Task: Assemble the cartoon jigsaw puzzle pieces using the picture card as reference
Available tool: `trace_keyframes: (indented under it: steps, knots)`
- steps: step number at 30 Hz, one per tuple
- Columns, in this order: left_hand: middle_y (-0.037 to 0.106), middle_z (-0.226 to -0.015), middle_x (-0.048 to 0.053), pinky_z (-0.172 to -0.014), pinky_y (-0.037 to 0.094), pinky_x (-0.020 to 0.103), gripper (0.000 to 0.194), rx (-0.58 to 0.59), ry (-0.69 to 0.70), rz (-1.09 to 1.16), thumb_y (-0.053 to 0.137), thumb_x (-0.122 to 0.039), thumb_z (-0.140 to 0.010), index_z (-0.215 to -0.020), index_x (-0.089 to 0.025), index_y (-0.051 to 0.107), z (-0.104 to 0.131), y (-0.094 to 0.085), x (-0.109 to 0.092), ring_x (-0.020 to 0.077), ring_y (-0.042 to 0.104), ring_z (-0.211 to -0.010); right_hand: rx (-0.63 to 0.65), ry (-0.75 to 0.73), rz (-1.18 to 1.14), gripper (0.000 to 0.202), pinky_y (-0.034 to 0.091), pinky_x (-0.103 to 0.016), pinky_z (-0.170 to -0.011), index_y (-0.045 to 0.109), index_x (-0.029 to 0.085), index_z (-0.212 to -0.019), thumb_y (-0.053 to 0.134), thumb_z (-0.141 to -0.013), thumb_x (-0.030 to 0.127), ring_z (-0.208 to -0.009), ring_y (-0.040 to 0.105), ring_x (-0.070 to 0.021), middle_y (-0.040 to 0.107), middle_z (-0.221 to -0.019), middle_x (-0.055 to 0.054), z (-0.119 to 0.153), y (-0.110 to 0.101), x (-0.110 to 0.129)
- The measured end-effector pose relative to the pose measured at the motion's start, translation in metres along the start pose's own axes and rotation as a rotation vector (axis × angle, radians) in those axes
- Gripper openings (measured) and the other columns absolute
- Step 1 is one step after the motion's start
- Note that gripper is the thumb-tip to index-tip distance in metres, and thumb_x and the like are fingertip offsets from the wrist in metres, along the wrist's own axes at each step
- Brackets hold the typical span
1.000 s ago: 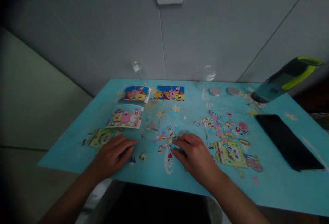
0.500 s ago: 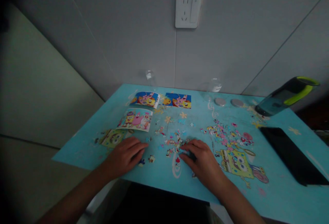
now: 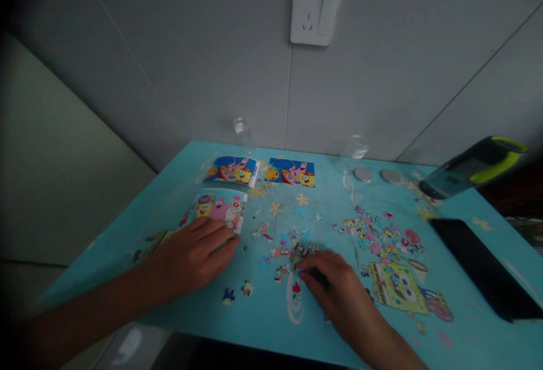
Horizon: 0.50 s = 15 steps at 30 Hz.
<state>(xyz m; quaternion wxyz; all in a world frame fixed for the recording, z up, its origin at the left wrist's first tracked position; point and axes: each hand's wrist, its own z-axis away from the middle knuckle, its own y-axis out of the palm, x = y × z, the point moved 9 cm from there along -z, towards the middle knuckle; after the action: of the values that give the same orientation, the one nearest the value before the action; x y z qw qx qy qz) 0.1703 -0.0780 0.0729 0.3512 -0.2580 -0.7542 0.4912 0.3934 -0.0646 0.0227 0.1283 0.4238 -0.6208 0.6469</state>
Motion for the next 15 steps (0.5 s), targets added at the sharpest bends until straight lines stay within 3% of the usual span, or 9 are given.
trace_keyframes:
  steps: [3,8,11,15]
  knots:
    - [0.062,-0.093,0.006,-0.081,0.048,0.042,0.010,0.004,0.046,0.066,0.054,-0.017,-0.097,-0.098,-0.018,0.064,-0.020,0.009,-0.002,0.0243,0.057,-0.090,-0.021,0.098,-0.018,0.016,0.058,-0.035,-0.074,0.076,0.031,-0.103,0.062,-0.096,0.036,-0.083,0.070,-0.0216,0.075,-0.094,-0.003,-0.020,-0.013,-0.001]
    - [0.061,-0.089,0.007,-0.071,0.046,0.040,0.005,-0.061,0.021,0.124,0.059,-0.016,-0.093,-0.089,-0.018,0.063,-0.059,0.036,-0.010,0.0244,0.056,-0.084,-0.084,0.216,-0.005,0.020,0.056,-0.037,-0.073,0.079,0.026,-0.102,0.064,-0.093,0.037,-0.077,0.070,-0.0225,0.078,-0.089,-0.003,-0.082,-0.027,-0.018]
    - [0.064,-0.095,0.009,-0.076,0.049,0.042,0.005,-0.086,-0.050,0.157,0.059,-0.018,-0.093,-0.090,-0.017,0.063,-0.070,0.049,-0.008,0.0264,0.058,-0.091,-0.069,0.204,-0.034,0.021,0.056,-0.040,-0.081,0.079,0.022,-0.102,0.065,-0.092,0.034,-0.084,0.072,-0.0238,0.079,-0.094,-0.004,-0.110,-0.020,-0.030]
    - [0.066,-0.104,0.012,-0.085,0.051,0.045,0.022,-0.097,-0.110,0.291,0.056,-0.032,-0.098,-0.105,-0.014,0.065,-0.067,0.054,-0.005,0.0286,0.060,-0.101,-0.038,0.160,-0.035,0.021,0.056,-0.039,-0.084,0.078,0.023,-0.105,0.064,-0.093,0.032,-0.088,0.073,-0.0232,0.079,-0.099,-0.005,-0.119,-0.006,-0.038]
